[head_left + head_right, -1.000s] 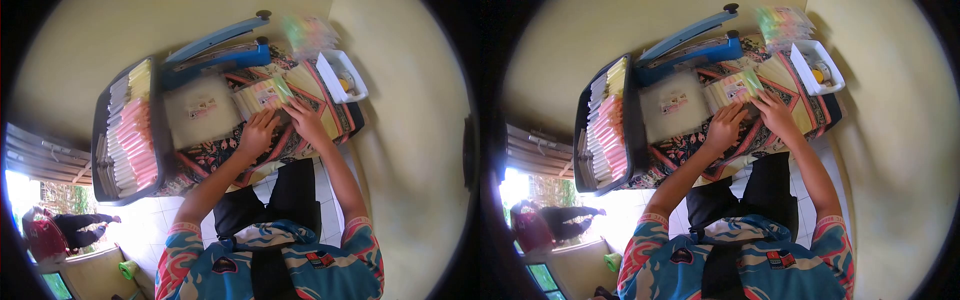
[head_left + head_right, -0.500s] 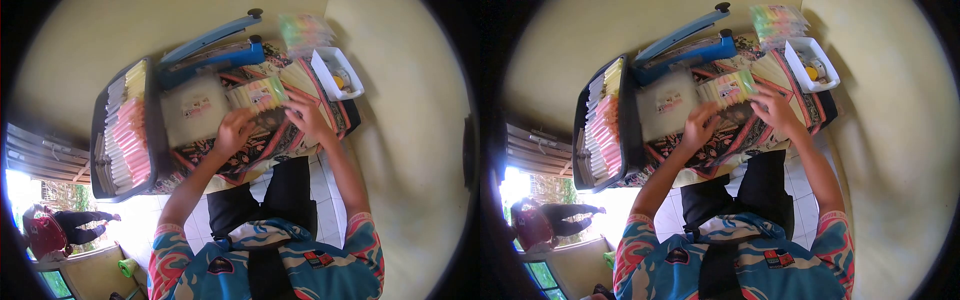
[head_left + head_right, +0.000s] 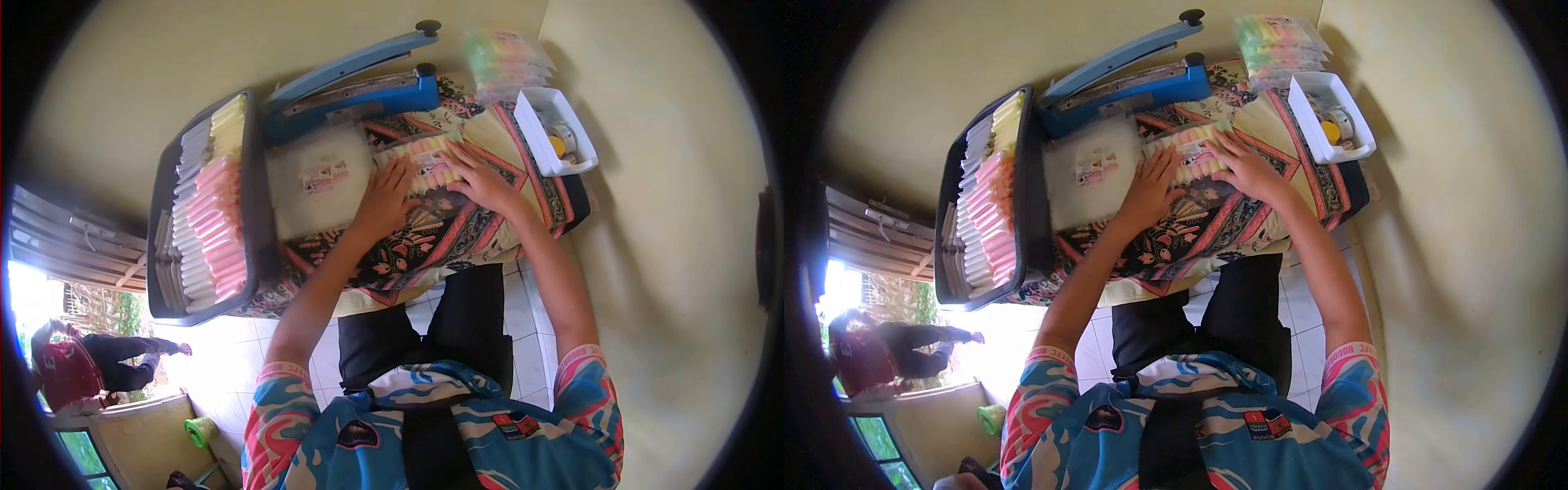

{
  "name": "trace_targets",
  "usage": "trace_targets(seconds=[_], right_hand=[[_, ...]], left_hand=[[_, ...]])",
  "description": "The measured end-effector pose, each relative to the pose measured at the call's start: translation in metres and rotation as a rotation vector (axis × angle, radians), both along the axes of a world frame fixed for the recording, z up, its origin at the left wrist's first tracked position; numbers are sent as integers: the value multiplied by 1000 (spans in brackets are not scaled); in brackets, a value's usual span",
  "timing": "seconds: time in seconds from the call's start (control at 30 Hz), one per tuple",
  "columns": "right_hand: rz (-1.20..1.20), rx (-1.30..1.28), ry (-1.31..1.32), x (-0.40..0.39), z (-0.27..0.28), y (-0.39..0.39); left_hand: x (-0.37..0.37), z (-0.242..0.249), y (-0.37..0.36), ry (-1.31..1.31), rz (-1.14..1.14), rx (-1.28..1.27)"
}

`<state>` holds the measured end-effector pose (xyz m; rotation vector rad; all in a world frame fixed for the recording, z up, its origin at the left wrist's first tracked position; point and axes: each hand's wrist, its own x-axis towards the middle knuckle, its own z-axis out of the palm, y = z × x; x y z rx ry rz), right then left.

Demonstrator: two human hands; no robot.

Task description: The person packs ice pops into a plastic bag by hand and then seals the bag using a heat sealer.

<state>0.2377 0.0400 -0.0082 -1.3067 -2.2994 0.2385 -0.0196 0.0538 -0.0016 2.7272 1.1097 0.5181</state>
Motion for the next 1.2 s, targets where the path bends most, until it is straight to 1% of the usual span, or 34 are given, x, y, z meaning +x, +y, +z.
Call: trace_targets(seconds=[0.27,0.37,0.47,0.57,0.67,0.8,0.87,0.9,1.0,1.07,1.1,1.17,1.2], right_hand=[[-33,-9,54,-4,1,-6],[-34,-48,46,-2,10,-6],[-55,-36,8,-4,29,-2],[-26,24,-11,-6,22,6],[-27,82,-32,-9,2,10],[-18,100,-46,-7,-2,9],[-2,52,-9,-7,-1,6],[7,39,7,-6,3,7],[13,-142,101,-4,11,4],[-46,-47,301,3,6,-2],[-75,-1,401,7,4,-6],[-352,-190,675,18,9,-16],[-491,-307,804,18,9,-25]], left_hand=[[3,3,-3,-3,35,-14],[-2,8,1,-20,-26,-27],[-12,20,11,-338,-108,-175],[-17,11,31,-354,-206,-162],[-15,-6,32,-90,-114,14],[-16,0,24,-36,-109,-54],[-20,2,30,-4,-126,-57],[-21,2,31,-28,-132,-63],[-31,5,26,-109,-138,-63],[-39,11,15,-182,-132,-41],[-42,11,6,-305,-59,-121],[-46,13,-12,-551,94,-287],[-45,20,-24,-574,209,-481]])
